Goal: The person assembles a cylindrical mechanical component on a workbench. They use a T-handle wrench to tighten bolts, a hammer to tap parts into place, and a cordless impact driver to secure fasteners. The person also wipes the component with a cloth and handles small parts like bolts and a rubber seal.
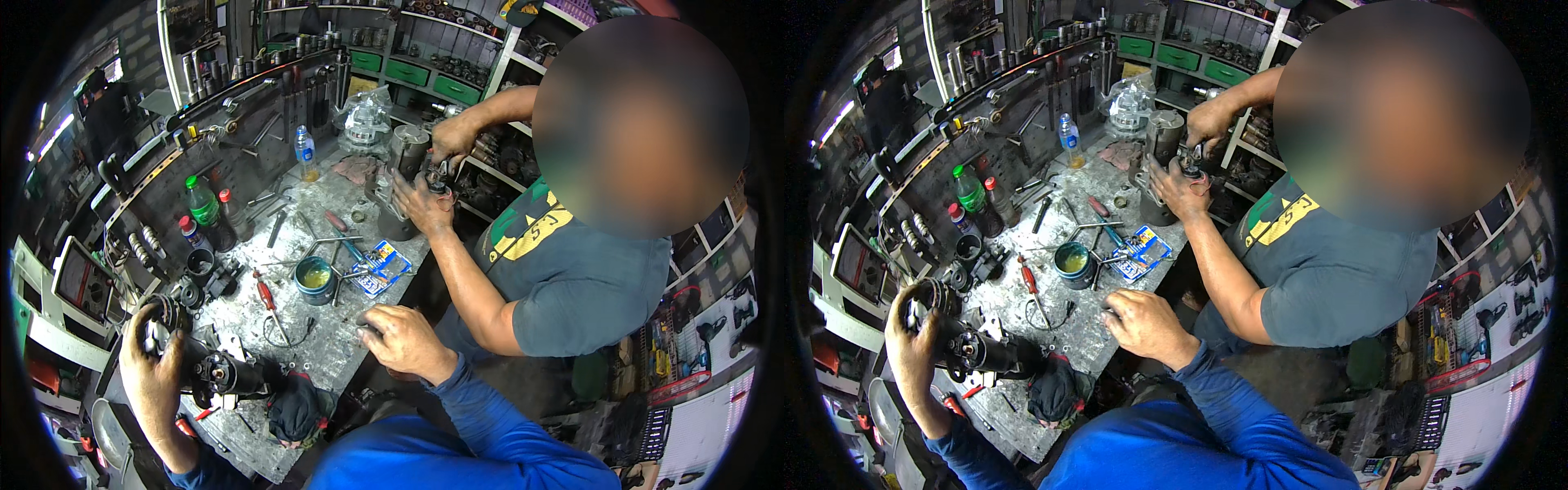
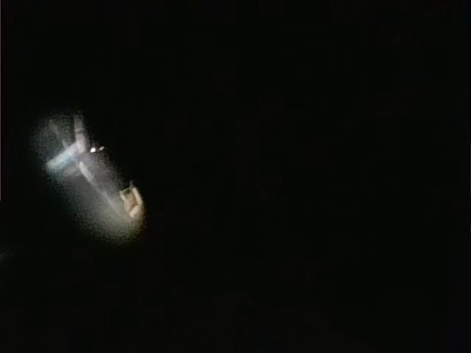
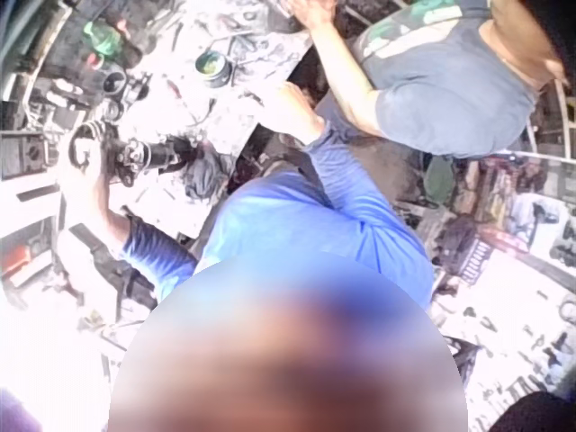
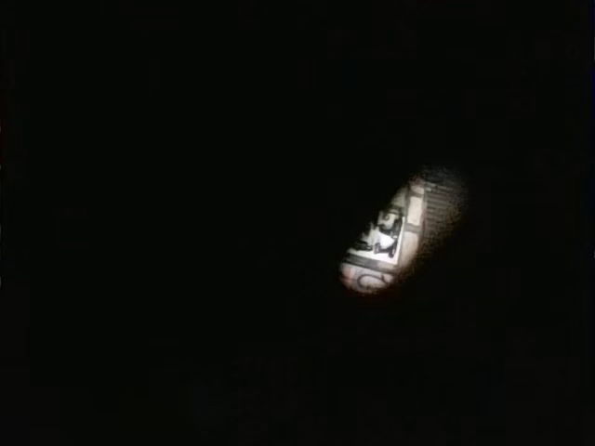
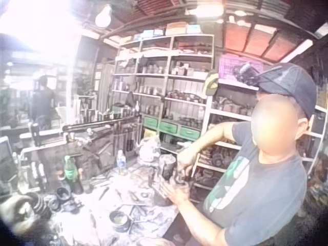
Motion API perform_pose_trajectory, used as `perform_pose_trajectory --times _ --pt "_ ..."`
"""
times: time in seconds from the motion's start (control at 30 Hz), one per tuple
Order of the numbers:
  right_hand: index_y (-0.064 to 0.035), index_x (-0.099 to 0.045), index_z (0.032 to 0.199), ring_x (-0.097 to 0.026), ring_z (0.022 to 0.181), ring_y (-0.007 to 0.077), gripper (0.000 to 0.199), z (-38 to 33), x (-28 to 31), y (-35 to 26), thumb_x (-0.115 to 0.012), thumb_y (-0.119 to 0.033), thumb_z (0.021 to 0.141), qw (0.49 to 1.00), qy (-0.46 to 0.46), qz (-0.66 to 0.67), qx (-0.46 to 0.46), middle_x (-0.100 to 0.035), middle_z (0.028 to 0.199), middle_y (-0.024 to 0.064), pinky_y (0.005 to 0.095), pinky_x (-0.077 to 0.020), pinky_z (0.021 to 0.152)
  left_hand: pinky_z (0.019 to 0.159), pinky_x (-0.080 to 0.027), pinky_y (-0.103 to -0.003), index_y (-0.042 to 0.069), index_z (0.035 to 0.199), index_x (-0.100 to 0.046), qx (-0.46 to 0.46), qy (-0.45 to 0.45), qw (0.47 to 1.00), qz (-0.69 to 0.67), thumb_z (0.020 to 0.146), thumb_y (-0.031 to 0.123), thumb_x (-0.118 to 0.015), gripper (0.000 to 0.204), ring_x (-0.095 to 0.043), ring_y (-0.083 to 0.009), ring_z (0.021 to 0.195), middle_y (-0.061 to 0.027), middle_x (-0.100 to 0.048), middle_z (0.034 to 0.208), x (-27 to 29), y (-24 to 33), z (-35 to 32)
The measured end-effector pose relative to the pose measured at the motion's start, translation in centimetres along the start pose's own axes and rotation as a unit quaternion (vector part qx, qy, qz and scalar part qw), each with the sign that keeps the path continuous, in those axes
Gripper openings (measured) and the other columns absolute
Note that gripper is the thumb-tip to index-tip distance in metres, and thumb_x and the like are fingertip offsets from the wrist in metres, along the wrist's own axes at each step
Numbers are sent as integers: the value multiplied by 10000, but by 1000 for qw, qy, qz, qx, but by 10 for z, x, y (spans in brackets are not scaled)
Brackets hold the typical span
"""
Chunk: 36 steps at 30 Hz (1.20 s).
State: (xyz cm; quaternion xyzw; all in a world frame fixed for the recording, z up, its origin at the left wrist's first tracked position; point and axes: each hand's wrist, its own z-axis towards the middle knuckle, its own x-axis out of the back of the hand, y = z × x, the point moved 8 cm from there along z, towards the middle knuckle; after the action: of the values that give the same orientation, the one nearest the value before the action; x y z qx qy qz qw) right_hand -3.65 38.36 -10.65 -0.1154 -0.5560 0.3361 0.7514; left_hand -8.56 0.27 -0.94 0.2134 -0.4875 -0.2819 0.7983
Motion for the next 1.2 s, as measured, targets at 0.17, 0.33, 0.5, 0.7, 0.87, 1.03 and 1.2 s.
perform_pose_trajectory --times 0.17,0.33,0.5,0.7,0.87,1.03,1.2 --pt "-6 -678 1045 -718 899 401 233 -2 11 8 -704 -227 974 999 -6 -44 -17 -716 954 193 487 -577 822 1102 -493 -403 21 1345 -671 4 9 1000 15 879 125 -819 500 -683 -311 1243 -171 -722 1309 1 3 -1" --pt "0 -682 1029 -722 879 414 231 8 31 16 -719 -219 966 996 52 -55 -44 -721 943 201 505 -579 774 1100 -508 -399 29 1340 -676 -1 7 1000 7 864 90 -811 499 -696 -307 1231 -165 -727 1303 0 7 -1" --pt "12 -684 1045 -724 852 428 227 27 64 32 -735 -192 960 980 156 -75 -103 -718 915 229 514 -566 758 1110 -510 -402 25 1334 -678 4 13 1000 1 858 73 -812 497 -698 -299 1232 -165 -729 1305 0 7 1" --pt "-15 -696 1080 -723 891 427 253 32 26 18 -711 -246 978 992 79 -51 -82 -728 956 213 502 -579 796 1122 -494 -406 21 1333 -676 13 10 1000 -1 854 69 -816 501 -685 -302 1249 -166 -727 1309 0 5 1" --pt "4 -714 1114 -738 843 390 270 24 -10 29 -719 -222 968 991 -6 -49 -124 -733 952 208 480 -582 766 1124 -486 -404 19 1333 -675 24 9 1000 -7 842 72 -826 517 -679 -303 1254 -169 -726 1309 0 5 1" --pt "13 -696 1080 -728 856 407 269 28 0 39 -722 -228 964 995 27 -43 -83 -723 935 209 498 -573 761 1127 -490 -406 11 1334 -675 25 -7 999 -24 829 66 -826 529 -683 -311 1249 -176 -725 1298 -1 7 3" --pt "16 -726 1068 -743 840 384 257 25 -14 43 -730 -219 964 996 -1 -22 -92 -743 949 201 470 -585 758 1136 -487 -411 11 1339 -679 34 -3 999 0 827 64 -819 533 -678 -317 1254 -181 -720 1310 0 7 2"
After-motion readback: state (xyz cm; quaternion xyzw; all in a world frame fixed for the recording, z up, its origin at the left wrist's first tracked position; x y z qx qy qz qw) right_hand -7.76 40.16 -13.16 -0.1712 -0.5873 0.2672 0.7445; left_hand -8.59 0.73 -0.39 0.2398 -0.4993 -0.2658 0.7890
